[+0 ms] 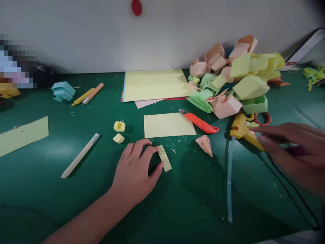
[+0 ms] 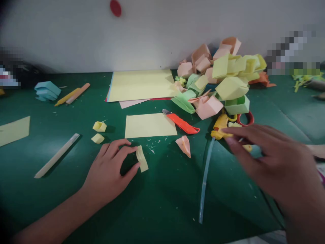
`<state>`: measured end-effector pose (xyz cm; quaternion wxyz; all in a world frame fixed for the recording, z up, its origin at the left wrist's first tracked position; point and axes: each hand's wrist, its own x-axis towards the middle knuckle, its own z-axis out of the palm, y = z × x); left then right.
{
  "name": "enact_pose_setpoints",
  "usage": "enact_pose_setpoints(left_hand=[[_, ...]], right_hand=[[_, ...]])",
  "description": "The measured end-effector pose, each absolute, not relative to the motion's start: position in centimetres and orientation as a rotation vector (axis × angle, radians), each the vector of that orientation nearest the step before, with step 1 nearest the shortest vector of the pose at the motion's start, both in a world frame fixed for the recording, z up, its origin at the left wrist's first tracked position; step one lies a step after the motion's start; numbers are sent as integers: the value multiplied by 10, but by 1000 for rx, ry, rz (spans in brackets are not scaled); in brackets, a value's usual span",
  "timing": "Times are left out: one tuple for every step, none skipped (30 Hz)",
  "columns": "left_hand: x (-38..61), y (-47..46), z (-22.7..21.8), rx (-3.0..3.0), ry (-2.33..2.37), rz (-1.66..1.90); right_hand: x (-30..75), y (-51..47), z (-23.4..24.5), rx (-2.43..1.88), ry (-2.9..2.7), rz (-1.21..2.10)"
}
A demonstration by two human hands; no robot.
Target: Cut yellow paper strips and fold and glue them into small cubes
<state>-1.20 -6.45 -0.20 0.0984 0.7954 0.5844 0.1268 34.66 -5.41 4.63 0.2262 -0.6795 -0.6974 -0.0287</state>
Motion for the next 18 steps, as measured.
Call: enact_pose_setpoints(left_hand=[[-12,-64,-2,2353,1727,383],[-12,-64,-2,2354,1724,391],[-12,-64,-2,2357,1720,401],[-12,-64,-3,2363,1714,411],[-12,-64,-3,2370,1707,420],[-12,-64,-3,2379,1704,431],[-12,-64,-4,2386,1700,438],[-12,-65,-4,2390,1697,445],[-13,-65,-4,2390,1693,452],[-13,-66,-4,2383,1690,456],[-13,-67,-4,2373,1685,460],[-13,-68,-5,2361,1683,457],[-14,-68,-5,2353,1683,455],[-13,-69,-5,2350,1685,453],[-13,-69,-5,2350,1691,452],[-13,-69,-5,2355,1698,454],[-13,-69,-6,2360,1706,457],[-13,-68,-6,2366,1711,459]], right_hand=[[328,-54,51,-1718,-2059,-65],[308,-53,53,-1557,-2220,7],[289,-49,54,-1426,-2341,89],[270,-45,52,-1356,-2434,171],[254,-40,48,-1319,-2510,233],[239,-36,43,-1286,-2575,274],[227,-33,38,-1259,-2610,305],[218,-31,33,-1263,-2648,361],[211,-30,28,-1267,-2661,411],[206,-30,24,-1287,-2650,465],[202,-30,20,-1313,-2622,527],[200,-31,17,-1341,-2585,585],[199,-32,15,-1372,-2542,636],[198,-33,14,-1398,-2498,681],[197,-33,13,-1419,-2460,720],[196,-33,12,-1433,-2426,749],[195,-32,12,-1446,-2396,773],[193,-31,12,-1460,-2373,797]])
